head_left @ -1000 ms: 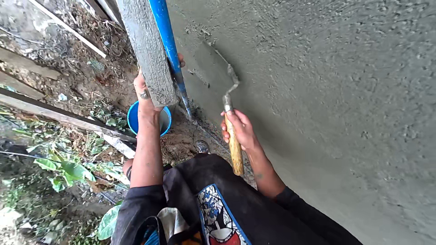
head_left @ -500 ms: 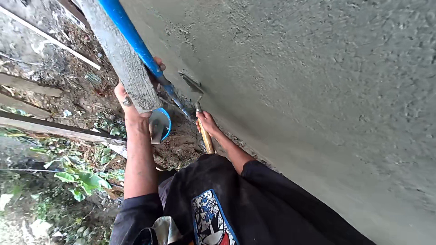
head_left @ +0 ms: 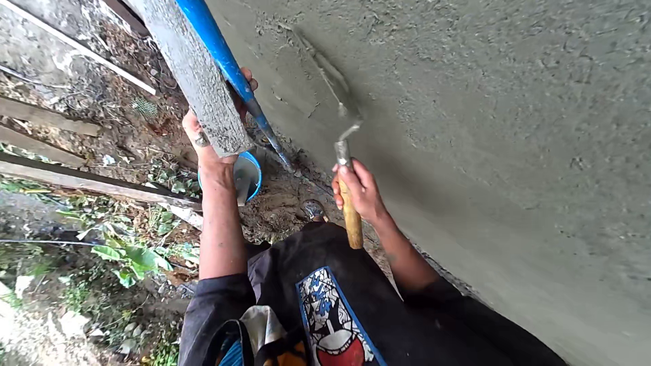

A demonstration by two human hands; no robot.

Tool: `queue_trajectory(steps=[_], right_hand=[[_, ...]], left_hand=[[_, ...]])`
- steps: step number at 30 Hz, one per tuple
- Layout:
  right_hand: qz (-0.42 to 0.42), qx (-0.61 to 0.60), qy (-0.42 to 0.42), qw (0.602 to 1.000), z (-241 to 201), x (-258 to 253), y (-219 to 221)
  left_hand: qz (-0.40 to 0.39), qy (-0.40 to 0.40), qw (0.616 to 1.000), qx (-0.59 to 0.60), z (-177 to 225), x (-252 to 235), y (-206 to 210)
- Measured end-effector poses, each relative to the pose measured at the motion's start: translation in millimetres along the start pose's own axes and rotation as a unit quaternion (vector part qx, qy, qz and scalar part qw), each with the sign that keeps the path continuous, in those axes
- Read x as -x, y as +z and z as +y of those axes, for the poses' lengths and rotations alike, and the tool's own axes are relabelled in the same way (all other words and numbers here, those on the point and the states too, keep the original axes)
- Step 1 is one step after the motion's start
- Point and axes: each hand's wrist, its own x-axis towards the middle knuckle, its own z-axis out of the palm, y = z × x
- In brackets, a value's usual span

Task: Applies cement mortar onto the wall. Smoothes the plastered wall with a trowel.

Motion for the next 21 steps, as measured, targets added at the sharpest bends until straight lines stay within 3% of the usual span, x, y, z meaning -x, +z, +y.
queue_trajectory(steps=[3, 8, 11, 14, 21], right_hand=[[0.006, -0.008, 0.031, 0.999, 23.1, 6.6, -16.6], [0.014, 0.004, 0.176, 0.984, 91.6, -20.0, -14.1], [0.021, 0.001, 0.180, 0.983, 115.2, -41.7, -12.7], [0.033, -0.034, 0.166, 0.985, 91.2, -39.5, -12.7], [0.020, -0.067, 0.099, 0.993, -19.3, 26.8, -34.0]], left_hand=[[0.004, -0.002, 1.000, -0.002, -1.1, -1.3, -0.5], [-0.003, -0.003, 1.000, -0.028, -2.0, -3.3, -2.0], [-0.002, -0.001, 1.000, 0.000, 0.3, -1.6, 2.7], [-0.009, -0.004, 1.000, 0.003, 3.4, -0.9, 2.7], [0.018, -0.001, 1.000, 0.001, -2.5, -3.7, 3.3]])
